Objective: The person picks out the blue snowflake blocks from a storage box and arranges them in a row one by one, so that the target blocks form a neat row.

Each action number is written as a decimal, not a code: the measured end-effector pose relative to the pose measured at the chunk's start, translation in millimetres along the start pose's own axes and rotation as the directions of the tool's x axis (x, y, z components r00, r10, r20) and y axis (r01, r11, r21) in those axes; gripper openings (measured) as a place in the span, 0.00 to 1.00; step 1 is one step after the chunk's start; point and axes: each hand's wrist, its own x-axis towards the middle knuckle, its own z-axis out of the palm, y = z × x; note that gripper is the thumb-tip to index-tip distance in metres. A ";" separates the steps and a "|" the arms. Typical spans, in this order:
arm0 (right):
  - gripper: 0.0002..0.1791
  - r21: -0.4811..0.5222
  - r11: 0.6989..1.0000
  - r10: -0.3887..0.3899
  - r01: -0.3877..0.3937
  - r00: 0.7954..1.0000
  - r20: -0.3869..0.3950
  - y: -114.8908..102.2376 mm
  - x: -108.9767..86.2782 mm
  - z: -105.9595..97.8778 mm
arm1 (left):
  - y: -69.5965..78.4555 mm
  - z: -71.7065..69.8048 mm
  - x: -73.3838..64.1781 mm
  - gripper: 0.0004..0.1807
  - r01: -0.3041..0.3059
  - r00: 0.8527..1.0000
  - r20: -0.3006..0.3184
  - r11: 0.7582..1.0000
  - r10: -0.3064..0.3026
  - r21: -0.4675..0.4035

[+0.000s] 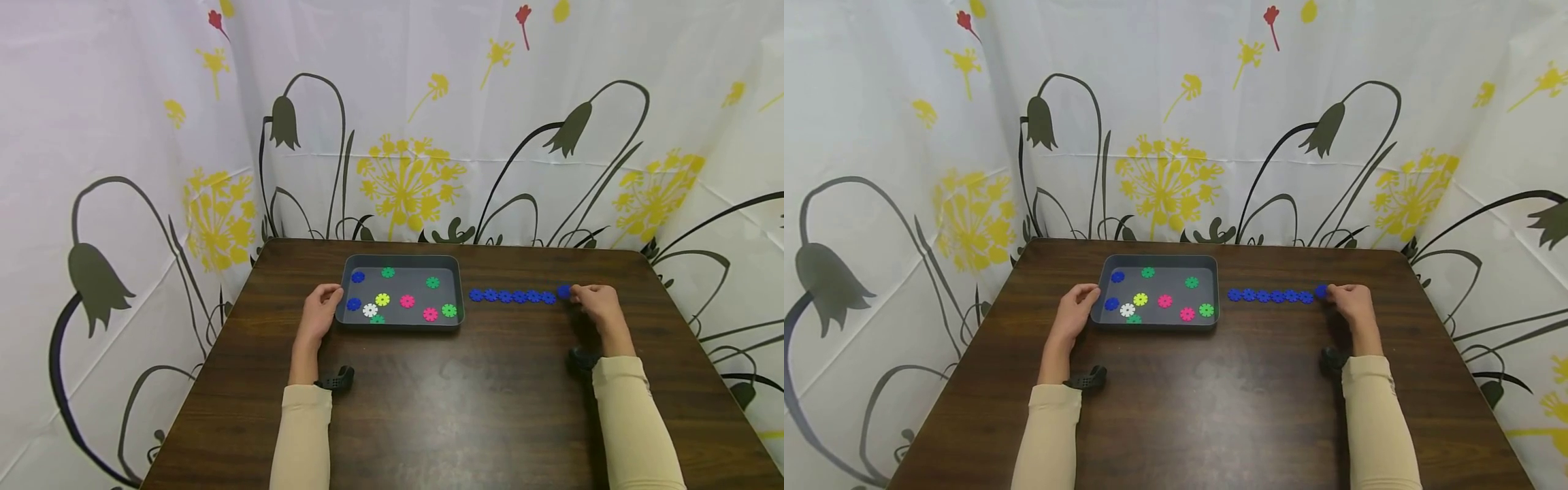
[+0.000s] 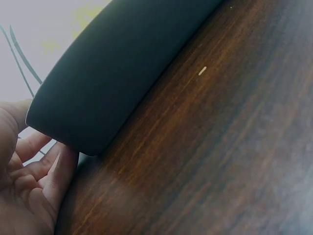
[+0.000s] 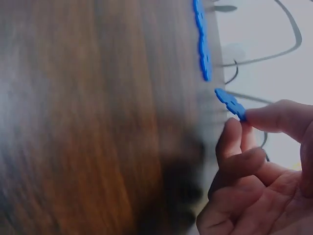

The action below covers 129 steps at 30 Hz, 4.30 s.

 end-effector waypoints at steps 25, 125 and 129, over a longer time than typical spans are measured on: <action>0.24 0.024 0.999 0.022 -0.023 0.998 0.052 2.9 -2.7 -2.8 | 0.3 1.3 -0.8 0.24 0.007 1.000 -0.009 1.000 -0.007 -0.007; 0.22 -0.358 0.838 -0.323 0.413 0.903 0.284 -209.8 -84.5 346.0 | -0.1 4.5 -3.6 0.22 -0.007 1.000 0.000 1.000 0.007 -0.029; 0.25 -0.394 0.816 -0.323 0.423 0.899 0.297 -214.6 -83.8 354.3 | -0.2 3.3 -2.1 0.23 -0.008 1.000 -0.002 1.000 0.008 -0.023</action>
